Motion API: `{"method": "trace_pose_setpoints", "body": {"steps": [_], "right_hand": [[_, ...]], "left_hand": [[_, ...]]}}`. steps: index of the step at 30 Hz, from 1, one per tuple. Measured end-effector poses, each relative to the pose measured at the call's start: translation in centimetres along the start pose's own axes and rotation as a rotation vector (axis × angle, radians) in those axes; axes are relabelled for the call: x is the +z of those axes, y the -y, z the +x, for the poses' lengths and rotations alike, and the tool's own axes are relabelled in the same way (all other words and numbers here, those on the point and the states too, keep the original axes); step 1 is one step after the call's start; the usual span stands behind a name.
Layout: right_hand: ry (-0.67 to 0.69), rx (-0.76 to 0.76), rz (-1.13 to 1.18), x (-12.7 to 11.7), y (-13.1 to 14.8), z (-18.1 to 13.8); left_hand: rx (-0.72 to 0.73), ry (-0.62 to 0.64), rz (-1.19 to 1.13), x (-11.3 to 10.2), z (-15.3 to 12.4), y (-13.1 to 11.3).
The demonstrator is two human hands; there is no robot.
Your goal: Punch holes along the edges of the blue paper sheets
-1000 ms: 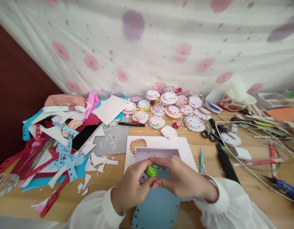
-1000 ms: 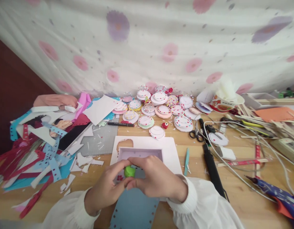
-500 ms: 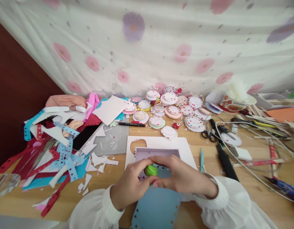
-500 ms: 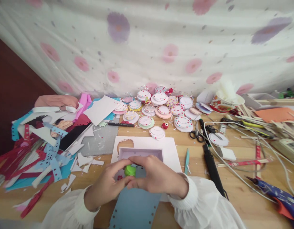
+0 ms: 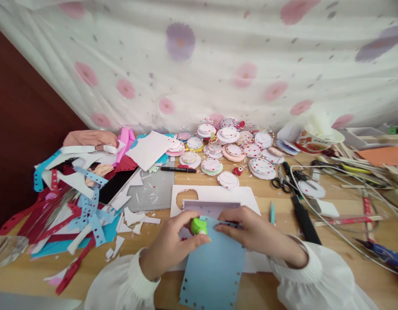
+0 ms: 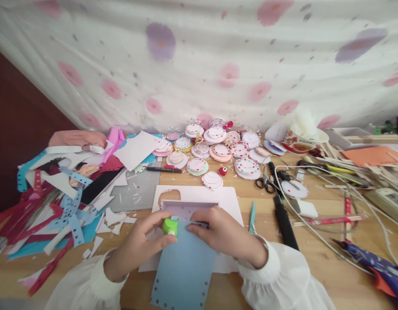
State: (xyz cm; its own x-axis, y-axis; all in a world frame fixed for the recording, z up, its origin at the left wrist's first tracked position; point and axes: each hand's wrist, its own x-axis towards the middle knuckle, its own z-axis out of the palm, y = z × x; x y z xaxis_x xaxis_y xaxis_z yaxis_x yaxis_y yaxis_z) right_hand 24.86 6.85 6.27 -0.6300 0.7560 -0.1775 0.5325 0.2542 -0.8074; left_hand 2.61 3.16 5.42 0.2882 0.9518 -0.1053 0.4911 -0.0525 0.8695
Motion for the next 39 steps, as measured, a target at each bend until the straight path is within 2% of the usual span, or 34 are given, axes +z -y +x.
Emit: {"method": "trace_pose_setpoints", "body": {"steps": [7,12,16,19,23,25,27,34,39], "right_hand": [[-0.024,0.002,0.234,1.7,-0.5,0.1],[-0.134,0.028,0.201,4.5,0.0,0.1],[-0.139,0.003,0.213,5.4,1.0,0.1],[-0.08,-0.054,0.213,4.2,1.1,0.6],[0.121,-0.138,0.274,1.1,0.0,2.2],[0.222,-0.102,0.331,-0.2,-0.6,3.1],[0.258,-0.06,0.347,-1.1,-0.9,3.8],[0.234,-0.022,0.38,-1.4,-0.3,3.8],[0.086,-0.027,0.417,-1.8,0.4,2.4]], "left_hand": [[-0.011,0.097,-0.078,-1.0,0.0,0.0],[0.002,0.183,0.021,-2.9,0.2,0.0],[-0.021,0.22,0.069,-4.2,0.5,-0.1],[-0.002,0.253,0.018,-4.1,1.0,-0.2],[0.044,0.194,-0.025,-2.9,2.3,-0.1],[0.056,0.177,-0.064,-2.3,3.0,-0.1],[0.064,0.185,-0.116,-1.9,3.7,-0.1],[-0.011,0.281,-0.211,-1.9,5.0,-0.8],[-0.019,0.281,-0.22,-2.0,4.3,-1.1]]}}
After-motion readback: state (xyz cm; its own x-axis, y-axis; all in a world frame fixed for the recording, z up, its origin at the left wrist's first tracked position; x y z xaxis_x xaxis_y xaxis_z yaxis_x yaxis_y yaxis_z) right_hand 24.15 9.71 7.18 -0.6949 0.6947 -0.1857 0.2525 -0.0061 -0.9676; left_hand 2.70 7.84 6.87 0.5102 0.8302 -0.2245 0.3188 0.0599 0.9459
